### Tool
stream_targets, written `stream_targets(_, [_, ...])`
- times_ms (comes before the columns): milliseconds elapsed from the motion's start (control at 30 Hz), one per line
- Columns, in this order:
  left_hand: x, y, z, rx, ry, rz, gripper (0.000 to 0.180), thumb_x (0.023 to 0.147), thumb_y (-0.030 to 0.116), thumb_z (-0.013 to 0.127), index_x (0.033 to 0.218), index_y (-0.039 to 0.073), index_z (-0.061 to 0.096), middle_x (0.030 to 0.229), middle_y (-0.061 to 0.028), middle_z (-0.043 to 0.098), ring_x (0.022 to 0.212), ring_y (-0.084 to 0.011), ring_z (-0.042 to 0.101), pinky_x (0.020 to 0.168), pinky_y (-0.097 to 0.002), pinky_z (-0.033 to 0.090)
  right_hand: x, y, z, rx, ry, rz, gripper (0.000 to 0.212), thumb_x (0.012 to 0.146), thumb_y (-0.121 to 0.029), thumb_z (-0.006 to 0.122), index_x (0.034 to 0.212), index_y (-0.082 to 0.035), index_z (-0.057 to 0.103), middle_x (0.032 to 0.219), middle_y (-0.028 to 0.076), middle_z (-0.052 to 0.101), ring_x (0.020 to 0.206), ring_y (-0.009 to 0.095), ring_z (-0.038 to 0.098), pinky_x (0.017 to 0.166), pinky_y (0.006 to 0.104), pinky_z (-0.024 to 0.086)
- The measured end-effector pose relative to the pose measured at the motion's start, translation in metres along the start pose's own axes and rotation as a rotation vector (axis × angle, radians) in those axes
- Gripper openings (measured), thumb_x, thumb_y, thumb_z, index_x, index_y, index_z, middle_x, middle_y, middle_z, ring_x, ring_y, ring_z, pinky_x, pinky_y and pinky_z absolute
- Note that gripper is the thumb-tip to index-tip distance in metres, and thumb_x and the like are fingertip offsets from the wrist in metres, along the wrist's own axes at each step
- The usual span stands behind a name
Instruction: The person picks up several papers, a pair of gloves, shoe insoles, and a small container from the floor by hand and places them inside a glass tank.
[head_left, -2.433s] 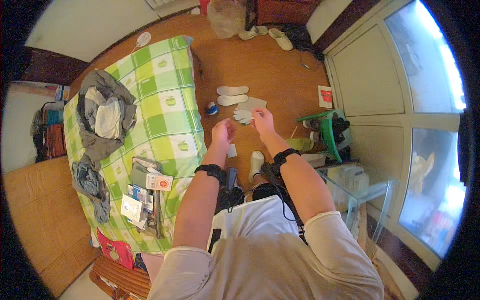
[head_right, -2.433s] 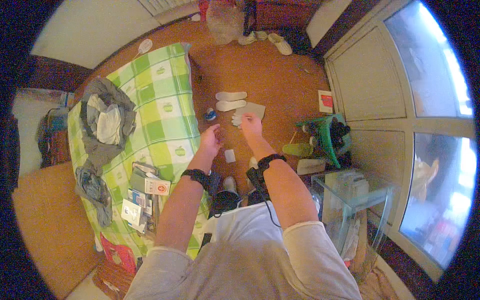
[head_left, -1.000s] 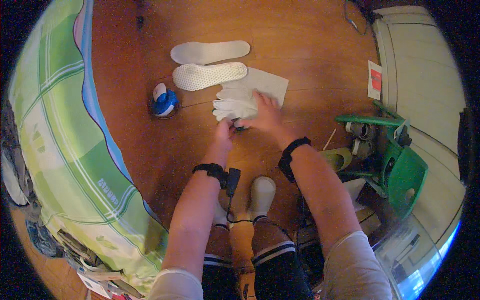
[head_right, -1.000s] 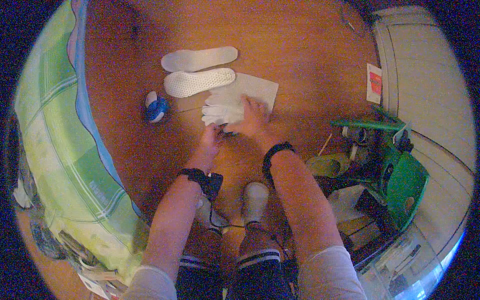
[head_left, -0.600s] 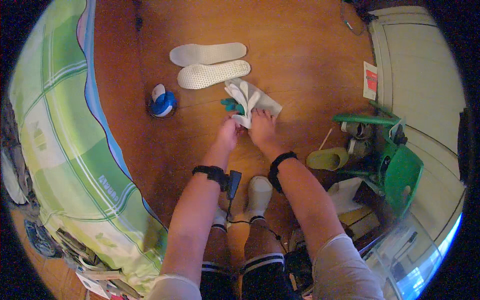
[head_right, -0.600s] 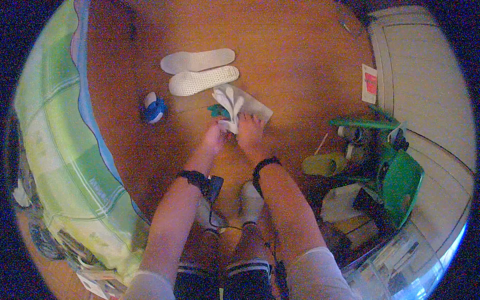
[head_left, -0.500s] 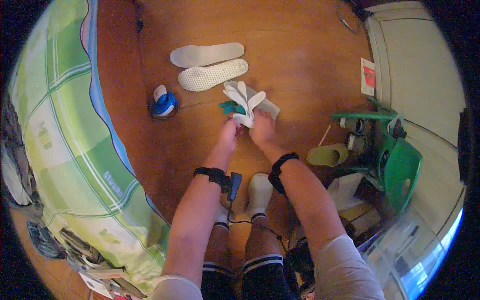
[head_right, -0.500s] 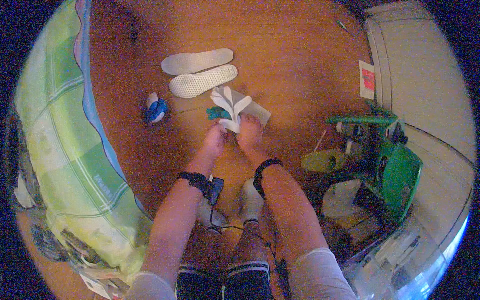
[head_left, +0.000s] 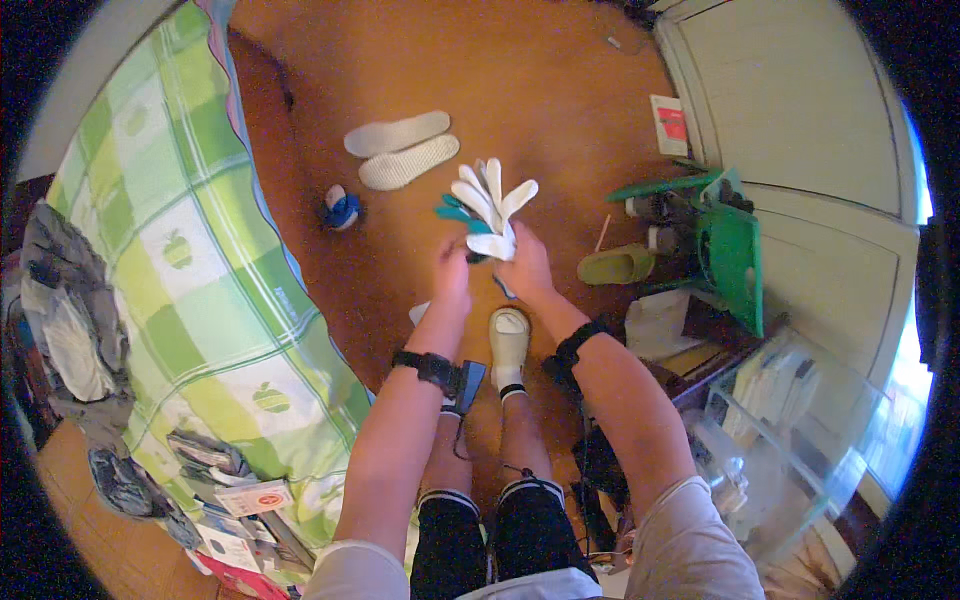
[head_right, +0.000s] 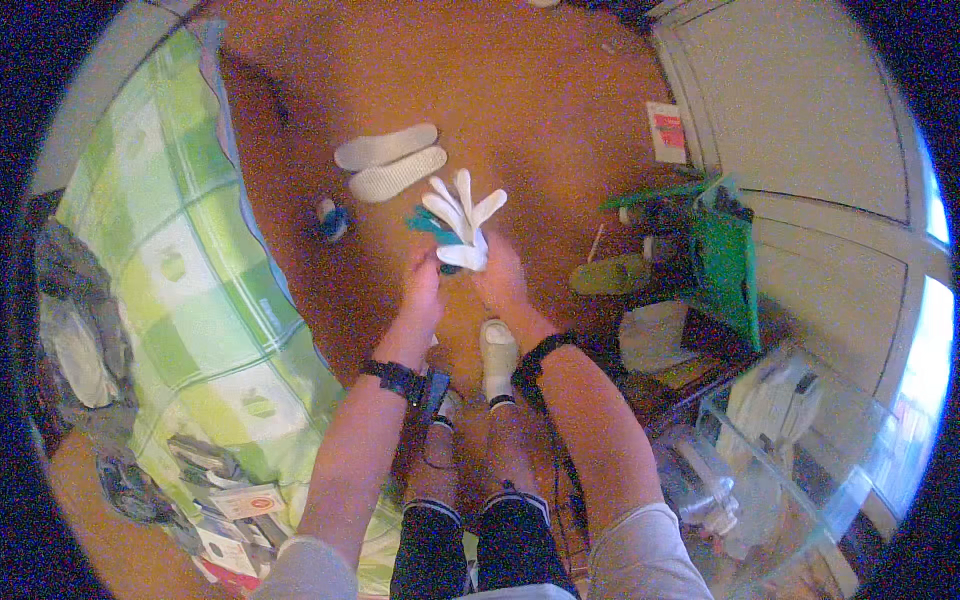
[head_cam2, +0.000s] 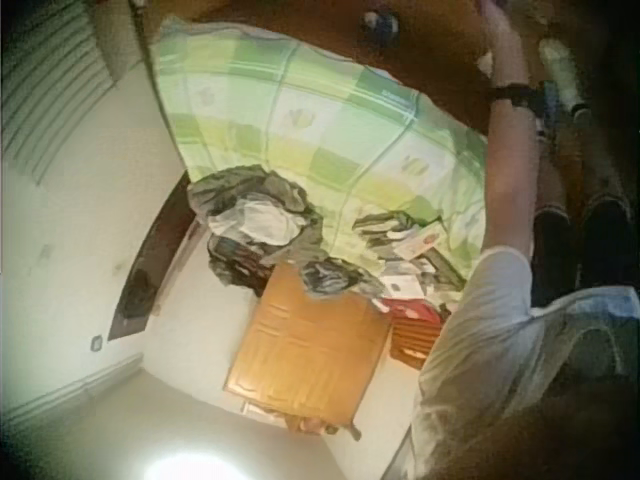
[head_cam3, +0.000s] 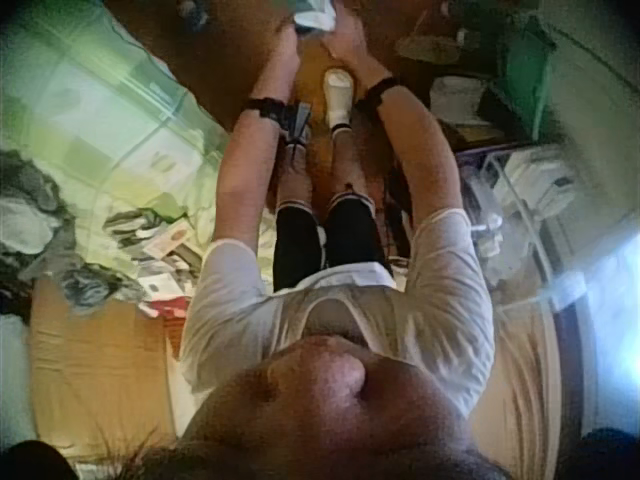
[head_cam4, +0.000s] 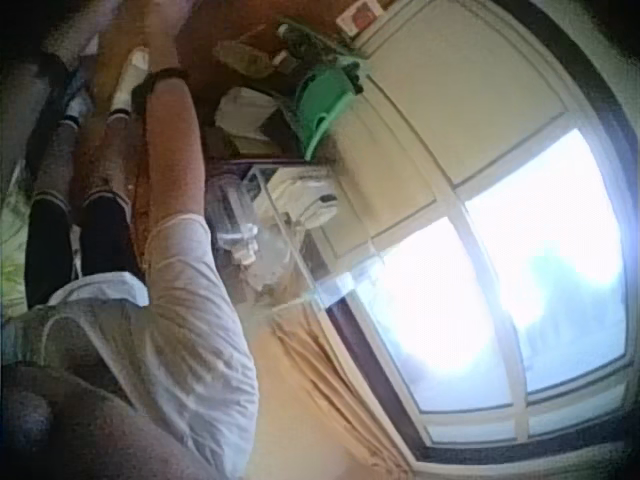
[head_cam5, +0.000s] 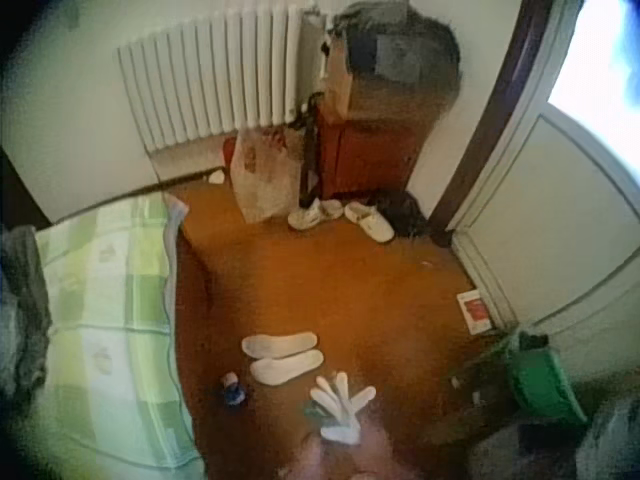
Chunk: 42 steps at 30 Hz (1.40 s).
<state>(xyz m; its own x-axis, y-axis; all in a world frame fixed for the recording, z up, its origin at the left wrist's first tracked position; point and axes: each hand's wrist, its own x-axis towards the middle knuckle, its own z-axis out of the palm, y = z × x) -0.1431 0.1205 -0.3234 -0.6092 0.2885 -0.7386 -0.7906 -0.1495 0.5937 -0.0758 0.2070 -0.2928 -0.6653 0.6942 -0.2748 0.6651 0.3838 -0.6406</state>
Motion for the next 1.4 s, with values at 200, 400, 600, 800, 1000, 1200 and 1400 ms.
stream_targets(200, [-0.082,0.048,-0.002,-0.092,-0.307,-0.357,0.024,0.081,0.024,0.047,0.102,0.014,0.054,0.092,-0.0006,0.058,0.088,-0.0148,0.05,0.075,-0.0331,0.041,-0.057,-0.061,-0.077,0.166,0.045,0.057,0.038,0.068,-0.013,0.059,0.103,-0.004,0.048,0.088,0.021,0.058,0.086,0.037,0.055,0.072,0.0425,0.044])
stream_targets(400, [-0.183,0.128,0.03,-0.077,-0.375,-0.351,0.029,0.085,0.034,0.04,0.106,0.017,0.051,0.097,0.0013,0.057,0.087,-0.0112,0.051,0.066,-0.0257,0.042,-0.113,-0.11,-0.157,0.656,-0.01,0.147,0.038,0.068,-0.008,0.057,0.105,-0.002,0.049,0.091,0.009,0.058,0.083,0.02,0.056,0.072,0.0315,0.044])
stream_targets(600, [-0.289,0.197,0.072,0.332,-0.507,-0.049,0.022,0.083,0.024,0.05,0.102,0.014,0.053,0.09,-0.0003,0.058,0.078,-0.0118,0.053,0.064,-0.023,0.043,-0.16,-0.187,-0.253,1.072,-0.087,0.214,0.034,0.071,-0.006,0.054,0.105,-0.001,0.049,0.092,0.007,0.056,0.08,0.016,0.054,0.071,0.0293,0.043])
stream_targets(800, [-0.365,0.233,0.121,0.517,-0.554,0.33,0.034,0.075,0.015,0.063,0.103,0.005,0.048,0.093,-0.0075,0.055,0.079,-0.0136,0.052,0.071,-0.0257,0.043,-0.199,-0.232,-0.311,1.288,0.047,0.232,0.033,0.082,-0.02,0.045,0.108,0.0,0.048,0.097,0.006,0.055,0.09,0.015,0.05,0.079,0.0284,0.039])
stream_targets(1000, [-0.438,0.26,0.156,0.633,-0.618,0.318,0.036,0.071,0.018,0.067,0.097,-0.001,0.051,0.088,-0.0075,0.056,0.078,-0.014,0.053,0.071,-0.0246,0.043,-0.246,-0.261,-0.381,1.52,0.095,0.27,0.041,0.088,-0.034,0.038,0.116,-0.004,0.042,0.105,0.006,0.054,0.095,0.017,0.051,0.083,0.0316,0.041])
stream_targets(1200, [-0.467,0.231,0.185,0.713,-0.659,0.802,0.023,0.075,0.019,0.064,0.085,0.0,0.056,0.085,-0.0061,0.057,0.075,-0.012,0.053,0.067,-0.0234,0.042,-0.28,-0.237,-0.441,1.67,-0.096,0.063,0.038,0.082,-0.024,0.048,0.117,-0.009,0.042,0.118,0.006,0.046,0.106,0.018,0.047,0.085,0.0319,0.041])
stream_targets(1400, [-0.518,0.184,0.219,0.412,-0.826,0.322,0.026,0.08,0.016,0.057,0.1,0.0,0.05,0.096,-0.0077,0.056,0.081,-0.0153,0.055,0.073,-0.0264,0.044,-0.324,-0.199,-0.48,0.993,0.3,-0.259,0.034,0.088,-0.031,0.041,0.112,-0.007,0.045,0.104,0.005,0.055,0.09,0.017,0.055,0.075,0.0324,0.046])
